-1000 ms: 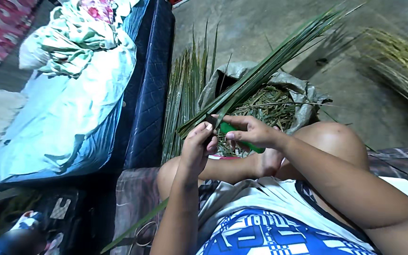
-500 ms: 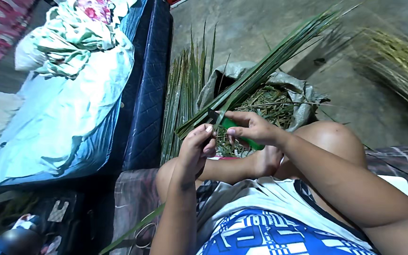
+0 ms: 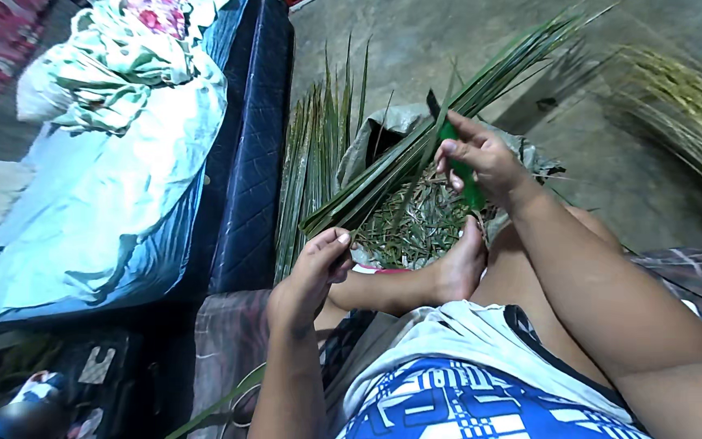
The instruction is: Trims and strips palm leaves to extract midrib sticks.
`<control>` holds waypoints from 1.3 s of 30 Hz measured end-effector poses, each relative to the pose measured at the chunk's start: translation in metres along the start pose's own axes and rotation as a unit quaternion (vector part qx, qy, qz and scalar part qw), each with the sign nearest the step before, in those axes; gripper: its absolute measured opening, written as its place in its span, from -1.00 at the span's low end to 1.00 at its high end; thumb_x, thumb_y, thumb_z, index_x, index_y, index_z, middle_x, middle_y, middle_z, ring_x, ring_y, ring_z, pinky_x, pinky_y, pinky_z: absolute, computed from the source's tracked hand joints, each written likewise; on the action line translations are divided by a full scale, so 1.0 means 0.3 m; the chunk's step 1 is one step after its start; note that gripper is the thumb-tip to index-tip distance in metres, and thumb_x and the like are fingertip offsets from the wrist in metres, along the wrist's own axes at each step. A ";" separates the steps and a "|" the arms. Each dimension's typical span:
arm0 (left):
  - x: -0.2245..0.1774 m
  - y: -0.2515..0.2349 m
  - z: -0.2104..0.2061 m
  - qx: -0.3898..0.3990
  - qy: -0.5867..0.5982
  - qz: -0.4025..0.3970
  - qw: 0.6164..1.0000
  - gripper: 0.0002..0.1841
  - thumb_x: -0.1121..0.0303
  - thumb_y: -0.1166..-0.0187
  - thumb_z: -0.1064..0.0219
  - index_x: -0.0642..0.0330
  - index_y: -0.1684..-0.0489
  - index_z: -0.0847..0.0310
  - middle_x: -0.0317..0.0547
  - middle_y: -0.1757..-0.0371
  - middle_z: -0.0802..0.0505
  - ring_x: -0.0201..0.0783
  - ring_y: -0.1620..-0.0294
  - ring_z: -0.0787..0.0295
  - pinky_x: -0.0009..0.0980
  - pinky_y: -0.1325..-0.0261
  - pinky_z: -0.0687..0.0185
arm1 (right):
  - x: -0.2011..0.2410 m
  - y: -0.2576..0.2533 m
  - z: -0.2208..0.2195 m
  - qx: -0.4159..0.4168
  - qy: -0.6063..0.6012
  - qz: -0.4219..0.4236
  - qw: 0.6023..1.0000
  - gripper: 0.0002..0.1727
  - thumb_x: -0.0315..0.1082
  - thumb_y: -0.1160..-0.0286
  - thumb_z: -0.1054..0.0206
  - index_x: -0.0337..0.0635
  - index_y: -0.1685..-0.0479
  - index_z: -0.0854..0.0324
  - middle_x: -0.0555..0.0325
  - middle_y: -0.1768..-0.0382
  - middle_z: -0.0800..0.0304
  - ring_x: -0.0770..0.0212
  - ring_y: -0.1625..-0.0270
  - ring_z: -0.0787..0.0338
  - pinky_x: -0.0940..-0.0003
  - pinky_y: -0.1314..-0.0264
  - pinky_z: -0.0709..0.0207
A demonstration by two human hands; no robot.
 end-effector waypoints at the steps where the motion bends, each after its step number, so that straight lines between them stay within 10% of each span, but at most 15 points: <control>1: 0.000 0.005 0.010 -0.007 -0.013 -0.001 1.000 -0.72 0.39 -0.74 0.05 0.05 0.30 -0.60 -0.49 0.68 -0.55 -0.67 0.76 -0.31 -0.75 0.65 -0.27 | 0.009 -0.003 0.024 -0.018 -0.001 0.001 1.000 -0.38 -0.38 -0.79 -0.09 -0.15 -0.81 -0.09 0.31 0.31 -0.78 0.48 0.56 -0.70 0.64 0.62 -0.59; 13: 0.001 0.038 0.153 -0.127 -0.118 0.002 0.985 -0.72 0.47 -0.82 0.05 0.15 0.27 -0.59 -0.44 0.65 -0.61 -0.66 0.75 -0.31 -0.76 0.67 -0.21 | 0.078 0.044 0.349 -0.364 0.055 0.026 0.930 -0.37 -0.30 -0.90 -0.05 -0.11 -0.88 0.01 0.26 0.33 -0.69 0.40 0.60 -0.65 0.56 0.58 -0.59; 19: -0.015 0.006 0.112 -0.173 -0.156 -0.032 0.972 -0.77 0.50 -0.81 -0.02 0.23 0.21 -0.59 -0.44 0.63 -0.61 -0.65 0.71 -0.38 -0.75 0.61 -0.26 | 0.033 0.056 -0.061 -0.023 0.083 0.001 0.996 -0.58 -0.36 -0.67 -0.11 -0.21 -0.48 -0.37 0.37 0.51 -0.71 0.49 0.66 -0.67 0.58 0.69 -0.59; 23: -0.030 -0.016 0.054 -0.154 -0.129 -0.061 0.978 -0.76 0.51 -0.80 -0.01 0.20 0.24 -0.59 -0.42 0.64 -0.61 -0.65 0.70 -0.39 -0.75 0.61 -0.26 | -0.166 0.172 -0.378 0.249 0.088 -0.207 0.942 -0.39 -0.34 -0.71 -0.23 -0.10 -0.77 -0.28 0.13 0.36 -0.75 0.40 0.55 -0.68 0.53 0.54 -0.57; 39: 0.024 -0.027 -0.006 -0.029 0.093 0.047 0.994 -0.62 0.40 -0.80 0.17 0.10 0.38 -0.56 -0.49 0.78 -0.42 -0.66 0.82 -0.26 -0.75 0.69 -0.27 | -0.224 0.171 -0.421 0.283 -0.019 -0.207 0.936 -0.27 -0.29 -0.72 -0.19 0.05 -0.90 -0.10 0.18 0.31 -0.77 0.44 0.56 -0.68 0.62 0.57 -0.58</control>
Point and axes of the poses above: each hand's wrist, its own y-axis away from the middle knuckle, its own z-axis out of the back of the hand, x = y × z, the point moved 9 cm from there along -y, towards the middle knuckle
